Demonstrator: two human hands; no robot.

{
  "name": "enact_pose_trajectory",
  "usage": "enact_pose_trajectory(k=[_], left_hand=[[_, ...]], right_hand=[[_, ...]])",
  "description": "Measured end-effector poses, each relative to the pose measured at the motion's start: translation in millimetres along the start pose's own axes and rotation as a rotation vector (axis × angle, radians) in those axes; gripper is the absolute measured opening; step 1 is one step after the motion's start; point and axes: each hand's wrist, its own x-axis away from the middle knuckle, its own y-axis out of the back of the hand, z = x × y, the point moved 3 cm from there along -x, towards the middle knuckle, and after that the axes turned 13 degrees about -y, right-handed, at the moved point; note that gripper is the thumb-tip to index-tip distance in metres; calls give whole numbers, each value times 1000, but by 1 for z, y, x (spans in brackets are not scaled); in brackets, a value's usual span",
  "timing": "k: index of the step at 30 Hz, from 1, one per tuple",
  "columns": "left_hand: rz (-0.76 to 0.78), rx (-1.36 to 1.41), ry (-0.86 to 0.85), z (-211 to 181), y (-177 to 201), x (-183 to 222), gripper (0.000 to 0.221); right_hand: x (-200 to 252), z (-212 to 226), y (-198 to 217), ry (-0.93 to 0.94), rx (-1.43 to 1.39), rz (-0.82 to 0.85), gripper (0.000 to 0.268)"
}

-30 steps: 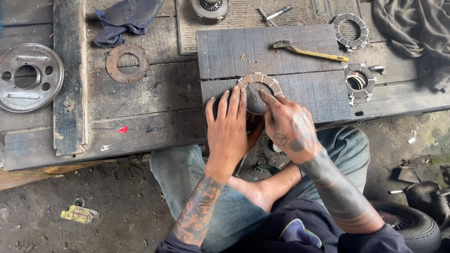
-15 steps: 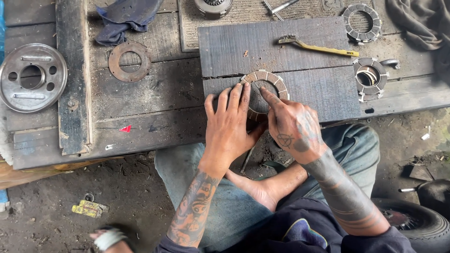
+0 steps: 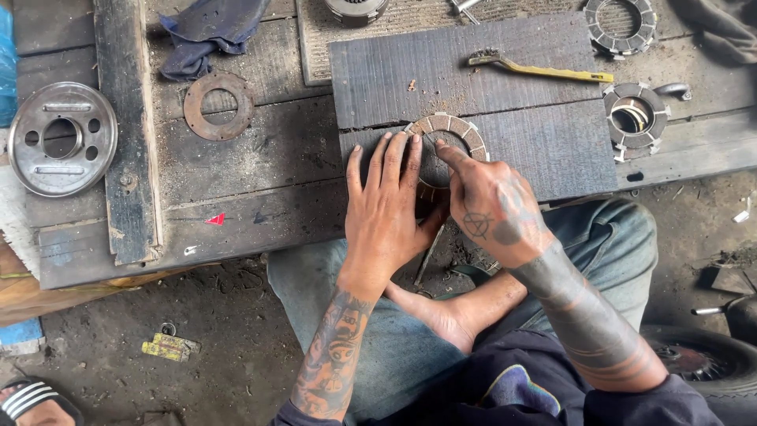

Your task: Marking and cleaning a motorcycle clutch plate using a pen, wire brush, and a small metal pick.

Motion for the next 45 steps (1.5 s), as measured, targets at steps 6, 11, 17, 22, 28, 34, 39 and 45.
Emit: enact_pose_trajectory(k=[6,11,17,22,28,34,39,45], left_hand=[[-15,13,5,-1,2,-2,99],[-19,18,3,-2,1,-2,97],[-30,9,1,-2,1,0,98],[-39,34,13,-3,5,-1,95],[-57,32,10,-3,7,0,94],[-38,16,20,-3,8,-2,95],[-9,16,15,-2,6,-2,97],[-23,8,8,-2,5,-1,94]], right_hand=[[2,5,4,-7,0,15,45],[-3,12,7,-6,-5,32,47],[-7,14,3,10,31,27,48],[-8,18,8,-7,68,61,47],[-2,15,8,-61,63,83,46],[-5,8,2,6,37,59,47],[-5,14,1,-55,17,71,47],[-8,10,-1,-25,35,55,50]])
